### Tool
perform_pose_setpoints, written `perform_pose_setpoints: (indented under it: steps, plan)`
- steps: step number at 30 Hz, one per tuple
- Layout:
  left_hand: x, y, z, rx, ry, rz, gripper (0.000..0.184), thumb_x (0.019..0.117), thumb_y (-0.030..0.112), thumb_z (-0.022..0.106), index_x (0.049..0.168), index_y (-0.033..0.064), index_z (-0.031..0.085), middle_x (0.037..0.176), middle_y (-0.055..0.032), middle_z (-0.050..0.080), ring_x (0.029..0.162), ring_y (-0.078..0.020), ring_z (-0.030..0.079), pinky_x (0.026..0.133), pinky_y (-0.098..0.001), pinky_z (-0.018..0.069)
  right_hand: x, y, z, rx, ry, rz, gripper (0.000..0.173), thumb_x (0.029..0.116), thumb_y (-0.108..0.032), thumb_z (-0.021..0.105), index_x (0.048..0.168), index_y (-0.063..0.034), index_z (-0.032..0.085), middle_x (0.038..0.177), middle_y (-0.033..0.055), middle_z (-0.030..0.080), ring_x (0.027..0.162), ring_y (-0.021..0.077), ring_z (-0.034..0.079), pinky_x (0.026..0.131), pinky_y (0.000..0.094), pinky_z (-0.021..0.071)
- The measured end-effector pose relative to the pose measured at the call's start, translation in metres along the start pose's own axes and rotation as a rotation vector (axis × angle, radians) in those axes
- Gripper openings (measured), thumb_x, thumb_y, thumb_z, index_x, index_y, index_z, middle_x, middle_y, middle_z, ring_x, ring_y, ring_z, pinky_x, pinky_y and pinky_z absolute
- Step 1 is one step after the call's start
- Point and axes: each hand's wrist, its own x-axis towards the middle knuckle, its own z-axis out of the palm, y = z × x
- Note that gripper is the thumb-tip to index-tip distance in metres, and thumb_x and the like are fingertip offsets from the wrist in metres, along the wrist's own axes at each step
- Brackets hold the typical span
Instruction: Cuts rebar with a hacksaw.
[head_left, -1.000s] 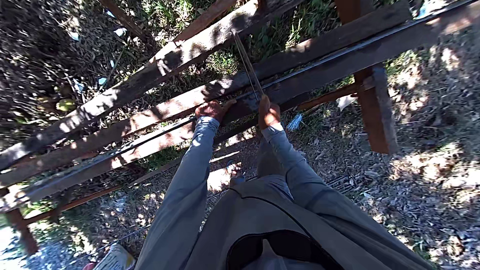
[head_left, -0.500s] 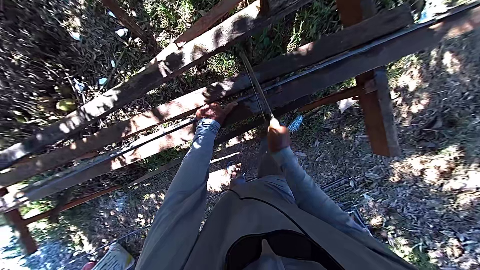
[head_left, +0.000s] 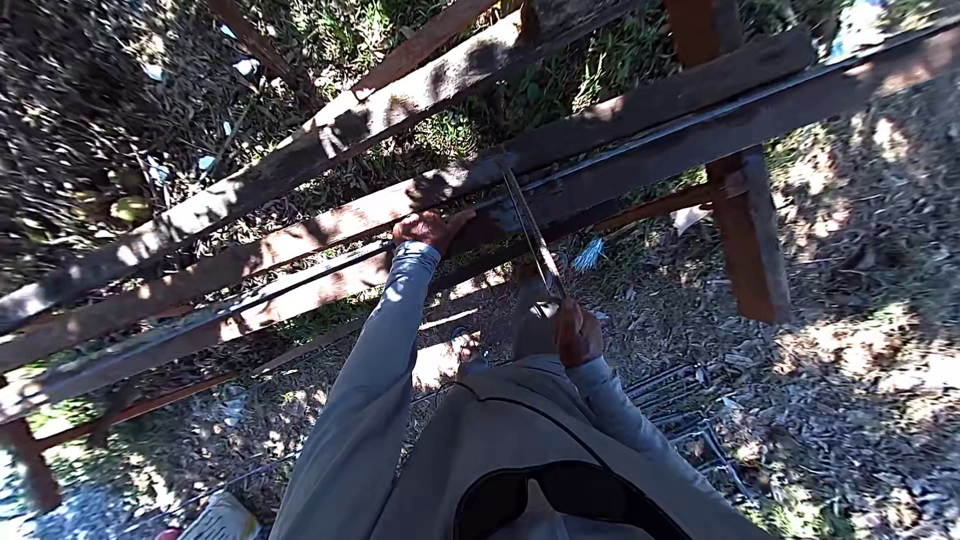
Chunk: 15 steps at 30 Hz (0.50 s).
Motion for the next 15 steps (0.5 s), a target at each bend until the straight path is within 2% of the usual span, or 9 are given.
perform_pose_setpoints:
  steps: [3, 4, 6, 8, 9, 11, 13, 15]
  plan:
    - [0.001, 0.000, 0.001, -0.004, 0.006, 0.001, 0.105, 0.0802, 0.097, 0.023, 0.110, 0.0095, 0.071, 0.110, -0.0195, 0.074, 0.107, -0.0403, 0.071, 0.085, -0.0656, 0.0545, 0.072, -0.045, 0.025, -0.022, 0.057, 0.036, 0.061, 0.1084, -0.040, 0.032, 0.088, 0.0041, 0.068, 0.072, 0.0195, 0.064, 0.073, 0.0350, 0.066, 0.069, 0.0586, 0.0528]
    - [0.001, 0.000, 0.002, -0.006, 0.006, -0.002, 0.105, 0.0800, 0.097, 0.022, 0.110, 0.0100, 0.072, 0.110, -0.0194, 0.074, 0.107, -0.0404, 0.071, 0.085, -0.0662, 0.0543, 0.096, -0.051, 0.037, 0.021, 0.088, 0.039, 0.059, 0.1096, -0.041, 0.035, 0.092, 0.0032, 0.070, 0.078, 0.0206, 0.067, 0.079, 0.0354, 0.068, 0.074, 0.0596, 0.0541]
    - [0.002, 0.000, 0.002, -0.005, 0.017, -0.001, 0.105, 0.0793, 0.098, 0.021, 0.109, 0.0118, 0.072, 0.110, -0.0186, 0.074, 0.107, -0.0395, 0.071, 0.085, -0.0662, 0.0542, 0.122, -0.061, 0.049, 0.119, 0.109, 0.060, 0.062, 0.1093, -0.050, 0.033, 0.094, -0.0023, 0.071, 0.079, 0.0150, 0.065, 0.079, 0.0281, 0.065, 0.075, 0.0541, 0.0528]
    - [-0.002, 0.002, 0.000, 0.002, 0.000, 0.000, 0.105, 0.0804, 0.097, 0.021, 0.111, 0.0113, 0.072, 0.112, -0.0195, 0.074, 0.109, -0.0401, 0.070, 0.086, -0.0662, 0.0536, 0.109, -0.055, 0.041, 0.138, 0.089, 0.071, 0.054, 0.1108, -0.041, 0.037, 0.108, -0.0003, 0.073, 0.090, 0.0185, 0.070, 0.086, 0.0295, 0.068, 0.081, 0.0544, 0.0547]
    - [-0.002, 0.002, -0.001, 0.009, 0.000, -0.003, 0.104, 0.0807, 0.097, 0.021, 0.111, 0.0111, 0.072, 0.112, -0.0196, 0.074, 0.109, -0.0403, 0.070, 0.086, -0.0660, 0.0536, 0.096, -0.041, 0.037, 0.099, 0.075, 0.022, 0.049, 0.1101, -0.034, 0.039, 0.110, 0.0023, 0.072, 0.087, 0.0203, 0.071, 0.080, 0.0320, 0.070, 0.076, 0.0561, 0.0571]
    - [0.000, 0.001, -0.002, 0.016, -0.002, -0.012, 0.104, 0.0800, 0.098, 0.021, 0.111, 0.0117, 0.072, 0.112, -0.0190, 0.074, 0.109, -0.0399, 0.070, 0.085, -0.0658, 0.0536, 0.057, -0.003, 0.030, 0.119, -0.002, 0.043, 0.062, 0.1058, -0.050, 0.028, 0.093, -0.0023, 0.066, 0.066, 0.0093, 0.057, 0.058, 0.0235, 0.059, 0.058, 0.0492, 0.0530]
    - [0.000, 0.002, 0.000, 0.003, 0.001, -0.010, 0.105, 0.0790, 0.098, 0.022, 0.110, 0.0115, 0.072, 0.111, -0.0191, 0.074, 0.108, -0.0402, 0.070, 0.084, -0.0659, 0.0539, 0.010, 0.027, 0.018, 0.159, -0.025, 0.049, 0.077, 0.1042, -0.064, 0.016, 0.086, -0.0055, 0.063, 0.059, 0.0029, 0.049, 0.051, 0.0183, 0.052, 0.052, 0.0447, 0.0491]
    - [0.001, 0.001, 0.003, -0.006, 0.013, -0.012, 0.106, 0.0770, 0.100, 0.021, 0.107, 0.0116, 0.072, 0.108, -0.0188, 0.074, 0.105, -0.0397, 0.071, 0.082, -0.0657, 0.0543, -0.016, 0.027, 0.006, 0.139, -0.010, 0.052, 0.078, 0.1035, -0.066, 0.013, 0.077, -0.0078, 0.058, 0.056, 0.0017, 0.047, 0.050, 0.0169, 0.050, 0.050, 0.0435, 0.0477]
